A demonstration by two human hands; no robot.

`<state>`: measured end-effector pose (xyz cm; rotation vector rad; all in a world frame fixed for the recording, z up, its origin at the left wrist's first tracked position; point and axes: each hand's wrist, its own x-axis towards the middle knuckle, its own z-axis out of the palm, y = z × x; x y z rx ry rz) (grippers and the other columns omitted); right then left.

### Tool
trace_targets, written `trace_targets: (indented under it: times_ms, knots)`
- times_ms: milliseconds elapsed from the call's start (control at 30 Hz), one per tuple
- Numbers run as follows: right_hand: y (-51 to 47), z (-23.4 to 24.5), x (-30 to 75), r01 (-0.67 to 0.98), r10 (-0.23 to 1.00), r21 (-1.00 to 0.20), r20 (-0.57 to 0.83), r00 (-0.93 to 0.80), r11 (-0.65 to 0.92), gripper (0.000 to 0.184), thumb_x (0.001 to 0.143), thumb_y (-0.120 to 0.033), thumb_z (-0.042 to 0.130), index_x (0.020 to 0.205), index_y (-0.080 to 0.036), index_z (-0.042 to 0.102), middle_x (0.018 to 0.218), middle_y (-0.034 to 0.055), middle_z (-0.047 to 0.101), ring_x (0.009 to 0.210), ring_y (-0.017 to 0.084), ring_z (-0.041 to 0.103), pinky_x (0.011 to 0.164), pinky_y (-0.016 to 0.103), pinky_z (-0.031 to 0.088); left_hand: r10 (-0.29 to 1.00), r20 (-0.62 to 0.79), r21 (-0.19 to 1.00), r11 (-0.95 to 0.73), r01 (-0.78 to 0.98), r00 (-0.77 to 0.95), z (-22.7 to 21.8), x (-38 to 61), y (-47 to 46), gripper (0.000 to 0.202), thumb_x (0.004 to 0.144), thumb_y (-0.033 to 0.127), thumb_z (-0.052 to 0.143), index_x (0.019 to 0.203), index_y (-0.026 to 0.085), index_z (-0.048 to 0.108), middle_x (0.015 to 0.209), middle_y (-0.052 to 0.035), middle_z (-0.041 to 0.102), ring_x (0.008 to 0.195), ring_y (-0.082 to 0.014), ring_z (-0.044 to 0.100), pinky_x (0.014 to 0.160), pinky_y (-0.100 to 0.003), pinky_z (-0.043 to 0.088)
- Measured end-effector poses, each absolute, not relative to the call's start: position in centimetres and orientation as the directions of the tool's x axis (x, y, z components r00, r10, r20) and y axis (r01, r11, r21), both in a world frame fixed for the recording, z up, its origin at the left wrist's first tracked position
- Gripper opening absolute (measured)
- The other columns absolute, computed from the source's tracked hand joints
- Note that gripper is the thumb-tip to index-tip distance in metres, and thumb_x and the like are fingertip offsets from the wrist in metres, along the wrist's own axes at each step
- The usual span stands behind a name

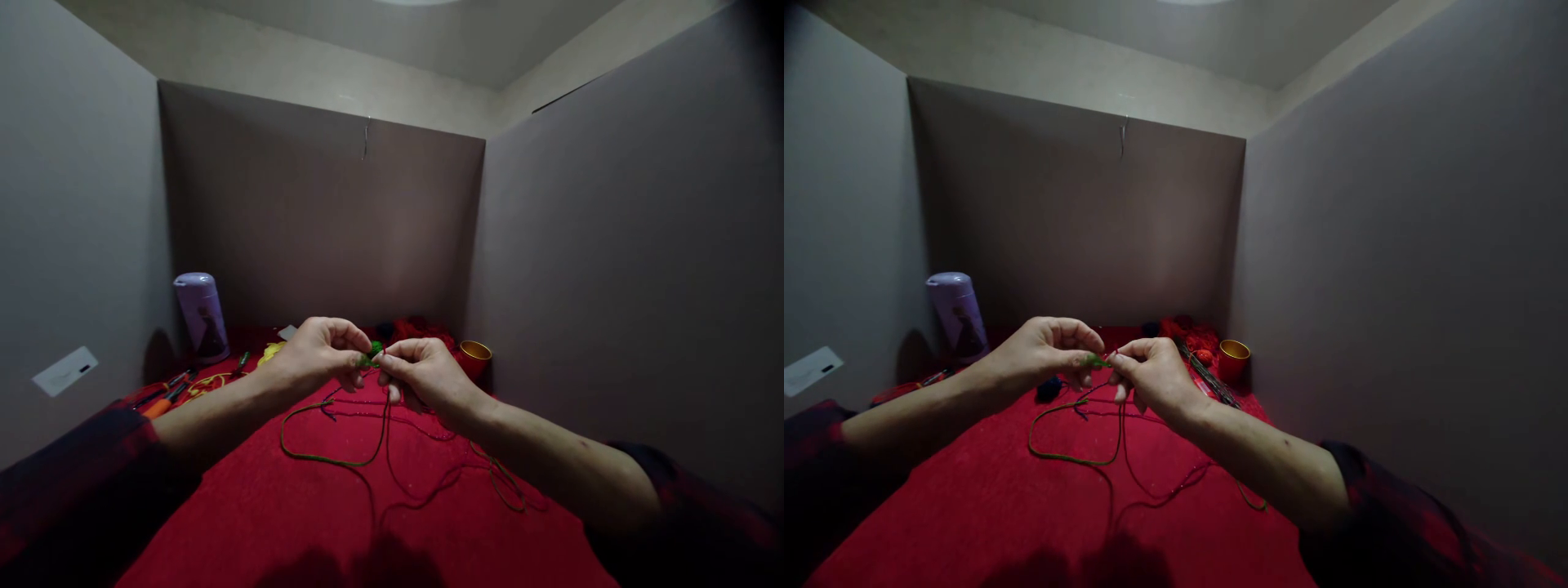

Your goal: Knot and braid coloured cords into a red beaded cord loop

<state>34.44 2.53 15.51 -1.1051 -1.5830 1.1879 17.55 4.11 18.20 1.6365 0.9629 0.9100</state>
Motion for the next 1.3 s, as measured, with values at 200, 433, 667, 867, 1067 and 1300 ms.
trace_targets:
  times_ms: [200, 433, 667, 867, 1067, 1300]
  knots:
    - [2.5, 15.6, 34.3, 0.135, 0.963, -0.977, 0.131, -0.235, 0.166, 0.019, 0.081, -0.031, 0.058, 0.071, -0.015, 0.061, 0.045, -0.0023, 0.055, 0.029, 0.005, 0.038, 0.028, 0.017, 0.027, 0.878, 0.063, 0.990, -0.114, 0.080, 0.475, 17.8, 17.7, 3.9, 0.033, 0.054, 0.007, 0.071, 0.083, 0.011, 0.056, 0.063, -0.0005, 0.064, 0.053, -0.0101, 0.058, 0.054, -0.024, 0.049]
    - [2.5, 15.2, 34.3, 0.149, 0.960, -0.977, 0.114, -0.254, 0.155, 0.022, 0.083, -0.028, 0.056, 0.065, -0.015, 0.059, 0.045, -0.0021, 0.054, 0.029, 0.004, 0.037, 0.029, 0.017, 0.026, 0.934, 0.135, 0.960, -0.206, 0.190, 0.330, 18.2, 17.8, 3.4, 0.008, 0.069, 0.015, 0.064, 0.072, 0.011, 0.059, 0.049, 0.0004, 0.059, 0.044, -0.0111, 0.057, 0.045, -0.021, 0.045]
    - [2.4, 14.9, 34.2, 0.099, 0.963, -0.983, 0.124, -0.240, 0.151, 0.020, 0.079, -0.033, 0.061, 0.078, -0.015, 0.067, 0.043, -0.0026, 0.052, 0.031, 0.004, 0.034, 0.032, 0.017, 0.018, 0.928, 0.157, 0.944, -0.242, 0.225, 0.338, 17.7, 17.9, 3.4, 0.005, 0.070, 0.016, 0.060, 0.072, 0.011, 0.061, 0.052, 0.0008, 0.059, 0.042, -0.0096, 0.054, 0.042, -0.021, 0.044]
    - [2.3, 14.7, 33.8, -0.072, 0.957, -0.997, 0.043, -0.286, 0.023, 0.020, 0.081, -0.031, 0.058, 0.082, -0.012, 0.065, 0.049, -0.0003, 0.058, 0.031, 0.002, 0.026, 0.033, 0.019, 0.015, 0.926, 0.229, 0.916, -0.309, 0.257, 0.299, 16.9, 18.2, 3.4, 0.007, 0.069, 0.019, 0.060, 0.071, 0.013, 0.063, 0.051, 0.0033, 0.057, 0.035, -0.0035, 0.038, 0.033, -0.016, 0.029]
    - [2.4, 14.7, 33.6, -0.126, 0.959, -0.992, 0.054, -0.279, 0.019, 0.017, 0.077, -0.027, 0.064, 0.070, -0.012, 0.063, 0.055, -0.0008, 0.056, 0.038, 0.003, 0.036, 0.037, 0.019, 0.020, 0.882, 0.383, 0.847, -0.454, 0.276, 0.274, 16.6, 18.3, 3.6, 0.007, 0.070, 0.019, 0.061, 0.066, 0.014, 0.061, 0.052, 0.0032, 0.054, 0.043, -0.0052, 0.041, 0.041, -0.017, 0.033]
    - [3.2, 16.8, 33.3, -0.167, 0.944, -0.980, 0.157, -0.289, 0.111, 0.027, 0.084, -0.032, 0.057, 0.065, -0.014, 0.054, 0.048, -0.0033, 0.050, 0.035, 0.003, 0.032, 0.035, 0.018, 0.022, 0.848, 0.377, 0.926, -0.348, -0.145, 0.371, 15.8, 19.6, 3.9, 0.031, 0.080, 0.044, 0.058, 0.086, 0.014, 0.056, 0.075, -0.0020, 0.058, 0.070, -0.0118, 0.055, 0.068, -0.026, 0.044]
